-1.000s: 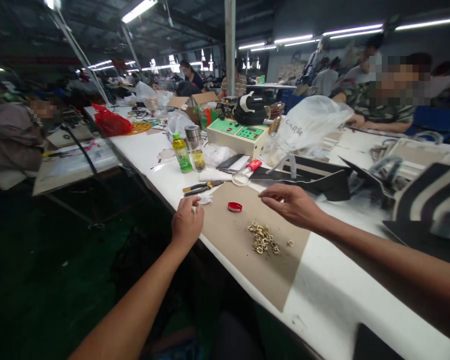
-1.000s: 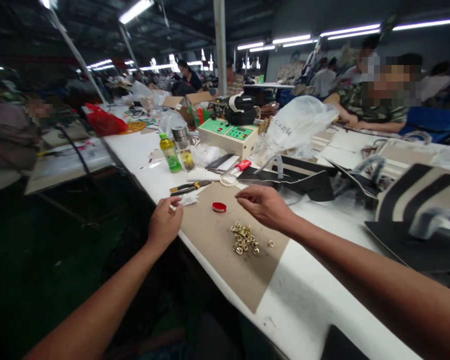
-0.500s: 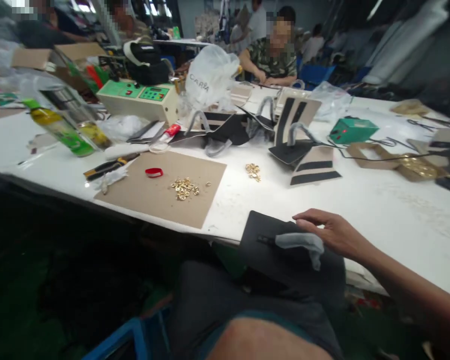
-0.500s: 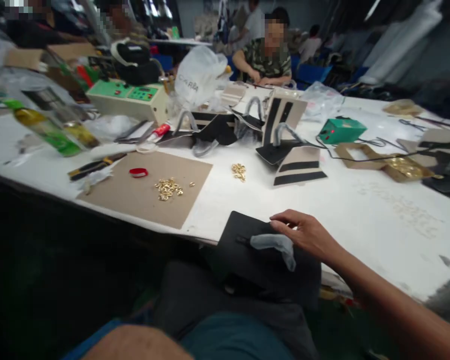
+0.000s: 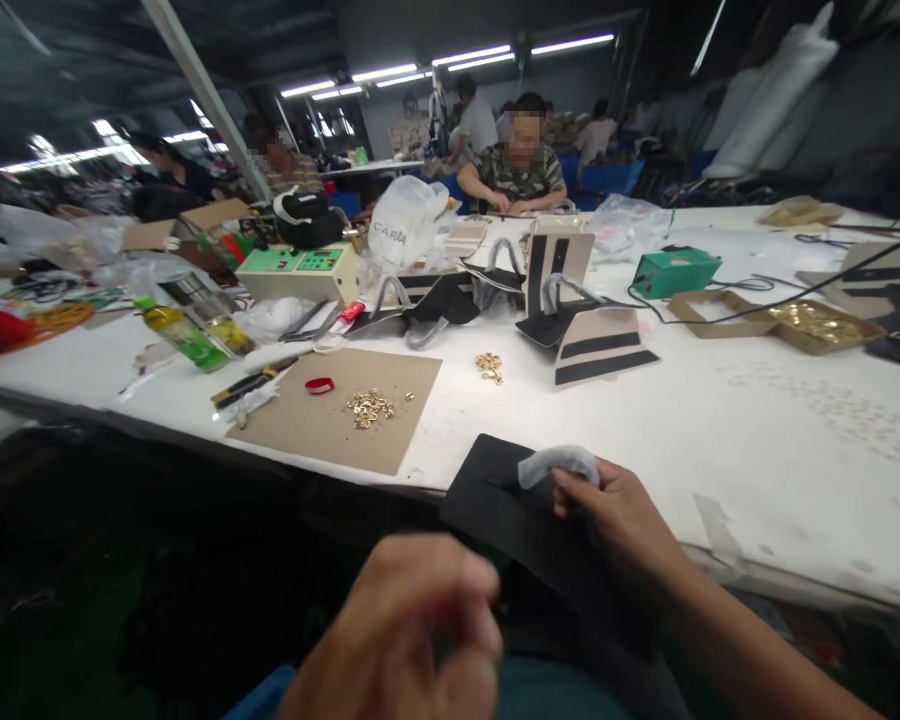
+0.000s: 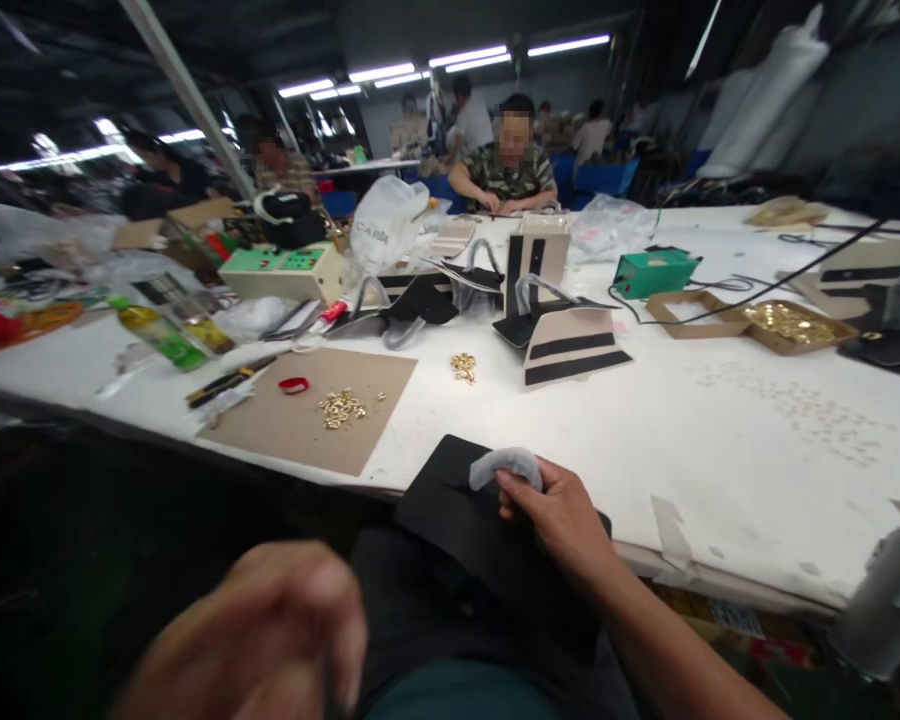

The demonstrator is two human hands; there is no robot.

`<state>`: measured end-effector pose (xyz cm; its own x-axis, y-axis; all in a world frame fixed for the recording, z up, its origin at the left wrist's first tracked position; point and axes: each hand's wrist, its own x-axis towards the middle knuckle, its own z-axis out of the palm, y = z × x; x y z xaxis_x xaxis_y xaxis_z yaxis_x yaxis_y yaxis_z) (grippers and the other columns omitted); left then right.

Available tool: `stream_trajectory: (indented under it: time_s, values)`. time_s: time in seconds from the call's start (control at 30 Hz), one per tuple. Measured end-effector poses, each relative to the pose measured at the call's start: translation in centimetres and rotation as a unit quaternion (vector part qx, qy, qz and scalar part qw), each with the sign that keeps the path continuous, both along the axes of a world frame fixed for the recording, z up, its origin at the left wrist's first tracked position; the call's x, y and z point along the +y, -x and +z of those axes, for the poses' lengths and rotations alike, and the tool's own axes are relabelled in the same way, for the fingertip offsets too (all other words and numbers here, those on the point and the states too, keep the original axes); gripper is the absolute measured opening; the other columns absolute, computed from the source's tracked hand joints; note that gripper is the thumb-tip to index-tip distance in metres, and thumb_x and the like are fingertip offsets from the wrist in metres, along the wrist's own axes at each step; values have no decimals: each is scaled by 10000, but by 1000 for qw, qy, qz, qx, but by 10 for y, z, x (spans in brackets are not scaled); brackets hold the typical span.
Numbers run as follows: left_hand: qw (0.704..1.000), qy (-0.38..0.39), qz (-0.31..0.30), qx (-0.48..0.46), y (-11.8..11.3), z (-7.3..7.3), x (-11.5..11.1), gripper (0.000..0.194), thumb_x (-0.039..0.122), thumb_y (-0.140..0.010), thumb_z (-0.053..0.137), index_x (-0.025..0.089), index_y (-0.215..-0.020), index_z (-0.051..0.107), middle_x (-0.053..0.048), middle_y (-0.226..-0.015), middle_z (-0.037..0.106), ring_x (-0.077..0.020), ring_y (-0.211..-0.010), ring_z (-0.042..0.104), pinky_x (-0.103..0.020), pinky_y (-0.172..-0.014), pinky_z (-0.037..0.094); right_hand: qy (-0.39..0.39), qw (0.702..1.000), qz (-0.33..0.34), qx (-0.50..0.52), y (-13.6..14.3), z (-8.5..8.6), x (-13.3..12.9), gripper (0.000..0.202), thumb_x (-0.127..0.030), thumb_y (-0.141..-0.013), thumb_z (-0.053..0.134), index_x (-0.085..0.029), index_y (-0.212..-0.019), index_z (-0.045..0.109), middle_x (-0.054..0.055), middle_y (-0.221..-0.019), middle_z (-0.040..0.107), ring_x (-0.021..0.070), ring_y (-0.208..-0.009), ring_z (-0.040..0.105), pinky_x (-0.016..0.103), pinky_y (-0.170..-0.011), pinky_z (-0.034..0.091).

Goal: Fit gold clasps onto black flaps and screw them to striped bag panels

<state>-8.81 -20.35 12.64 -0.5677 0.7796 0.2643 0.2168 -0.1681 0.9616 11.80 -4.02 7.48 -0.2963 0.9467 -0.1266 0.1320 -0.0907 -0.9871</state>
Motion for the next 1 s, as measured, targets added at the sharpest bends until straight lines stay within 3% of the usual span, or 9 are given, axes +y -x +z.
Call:
stream_trajectory:
  time_s: [0.07,0.17,0.33,0.47,0.57,0.63,0.73,0.87,1.0]
  values:
    - [994,53,16,-93,5,-20,27,558,509,-866,783,274,-1361,676,-156,-1280,699,-268,-1019,710,-375,-796,633,36,996,-51,71,13,3,-4,382,-573,-892,752,-196,-846,714,23,-717,688,173,-631,610,273,-595,469]
    - [951,104,-6,-291,19,-49,53,744,521,-828,838,221,-1464,594,-160,-1448,636,-310,-1317,613,-381,-1044,544,38,992,-61,103,32,1,-15,415,-601,-878,762,-189,-862,714,49,-738,691,196,-670,635,281,-612,495]
    - [870,53,-92,-482,37,-65,64,648,497,-868,807,188,-1414,646,-155,-1356,716,-345,-1243,675,-451,-1061,522,6,994,106,5,51,14,-22,538,-712,-888,677,-182,-838,760,83,-746,709,197,-651,619,272,-562,479]
    - [814,66,-133,-562,43,-76,71,553,452,-825,845,141,-1270,739,-158,-1150,801,-375,-1165,722,-506,-1086,510,-44,955,288,-58,59,45,7,672,-847,-836,619,-205,-899,808,102,-863,767,275,-792,707,337,-684,562]
    - [819,68,-101,-561,49,-100,79,510,423,-763,893,127,-1164,787,-163,-1139,808,-389,-1206,708,-510,-1140,474,-86,944,272,-166,86,57,53,675,-782,-945,521,-187,-798,803,100,-766,754,273,-742,720,357,-704,569]
    - [832,68,-76,-546,55,-116,81,506,438,-743,903,132,-1133,801,-162,-1166,805,-392,-1253,684,-503,-1165,454,-185,938,179,-233,122,50,90,543,-657,-991,555,-199,-837,804,88,-840,765,256,-786,725,347,-740,565]
    - [844,102,-65,-523,67,-134,75,579,528,-712,905,129,-1122,812,-176,-1158,806,-421,-1246,682,-527,-1149,462,-334,892,206,-227,190,17,138,317,-382,-936,702,-255,-1218,771,73,-1144,745,218,-885,724,333,-803,566]
    - [868,181,-61,-459,81,-144,60,710,660,-662,891,118,-1114,820,-200,-1140,805,-458,-1198,696,-549,-1105,485,-361,844,281,-279,260,-32,174,335,-154,-859,750,-262,-1172,800,75,-1188,725,225,-960,713,350,-893,556]
    - [867,211,-85,-443,87,-141,55,741,701,-675,863,121,-1134,813,-197,-1114,810,-452,-1132,723,-543,-1061,511,-360,840,291,-282,278,-55,188,216,-116,-869,749,-226,-1035,834,72,-1062,721,214,-955,701,326,-903,544]
